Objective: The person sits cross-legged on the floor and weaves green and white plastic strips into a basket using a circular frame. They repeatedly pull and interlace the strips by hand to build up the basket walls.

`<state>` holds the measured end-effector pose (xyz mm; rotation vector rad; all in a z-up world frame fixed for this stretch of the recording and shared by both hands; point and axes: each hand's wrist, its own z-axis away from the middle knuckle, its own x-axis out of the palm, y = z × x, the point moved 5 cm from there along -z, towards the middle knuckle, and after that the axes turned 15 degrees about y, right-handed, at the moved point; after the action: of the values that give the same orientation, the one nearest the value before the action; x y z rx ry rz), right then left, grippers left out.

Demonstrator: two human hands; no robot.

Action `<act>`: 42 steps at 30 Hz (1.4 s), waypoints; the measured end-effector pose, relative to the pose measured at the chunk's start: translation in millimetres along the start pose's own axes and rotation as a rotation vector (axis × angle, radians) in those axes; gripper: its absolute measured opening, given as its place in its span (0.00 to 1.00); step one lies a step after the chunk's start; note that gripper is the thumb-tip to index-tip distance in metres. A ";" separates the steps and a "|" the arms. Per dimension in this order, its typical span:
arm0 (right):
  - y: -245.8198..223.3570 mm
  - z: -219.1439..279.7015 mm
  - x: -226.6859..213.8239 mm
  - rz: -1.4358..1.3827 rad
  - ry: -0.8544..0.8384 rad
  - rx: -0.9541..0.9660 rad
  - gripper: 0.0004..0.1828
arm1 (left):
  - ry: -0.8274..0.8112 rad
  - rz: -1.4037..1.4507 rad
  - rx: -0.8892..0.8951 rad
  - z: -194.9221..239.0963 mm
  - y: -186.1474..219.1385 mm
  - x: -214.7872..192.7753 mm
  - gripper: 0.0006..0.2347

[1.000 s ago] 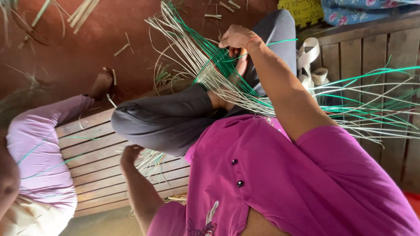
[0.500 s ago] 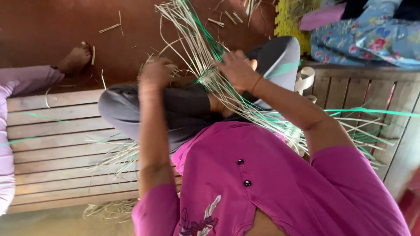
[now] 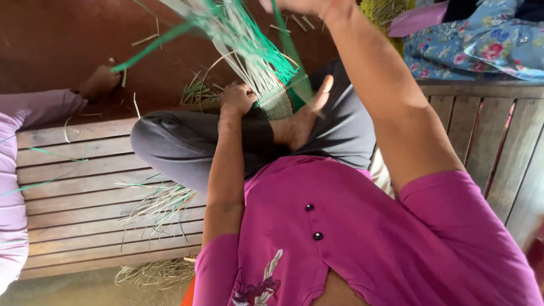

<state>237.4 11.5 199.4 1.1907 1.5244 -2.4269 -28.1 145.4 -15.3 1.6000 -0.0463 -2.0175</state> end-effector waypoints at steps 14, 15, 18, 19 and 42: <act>79.3 112.4 161.3 0.521 0.216 -0.222 0.19 | 0.009 0.176 -0.196 1.1 0.1 -20.1 0.13; 76.7 110.3 169.8 0.453 0.225 -0.244 0.17 | 0.071 0.245 -0.174 1.7 1.7 -24.5 0.13; 56.5 106.7 188.7 0.302 0.249 -0.277 0.14 | 0.167 0.346 -0.154 2.9 1.8 -28.2 0.12; 46.9 106.7 194.0 0.219 0.263 -0.286 0.12 | 0.199 0.377 -0.157 4.0 0.8 -28.4 0.12; 46.0 73.6 223.9 0.369 0.209 -0.006 0.20 | -0.186 -0.106 -0.052 9.3 15.1 -13.8 0.24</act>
<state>55.5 7.8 42.7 1.6028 1.2157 -2.1126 -28.7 135.9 5.1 1.4054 0.0208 -2.2258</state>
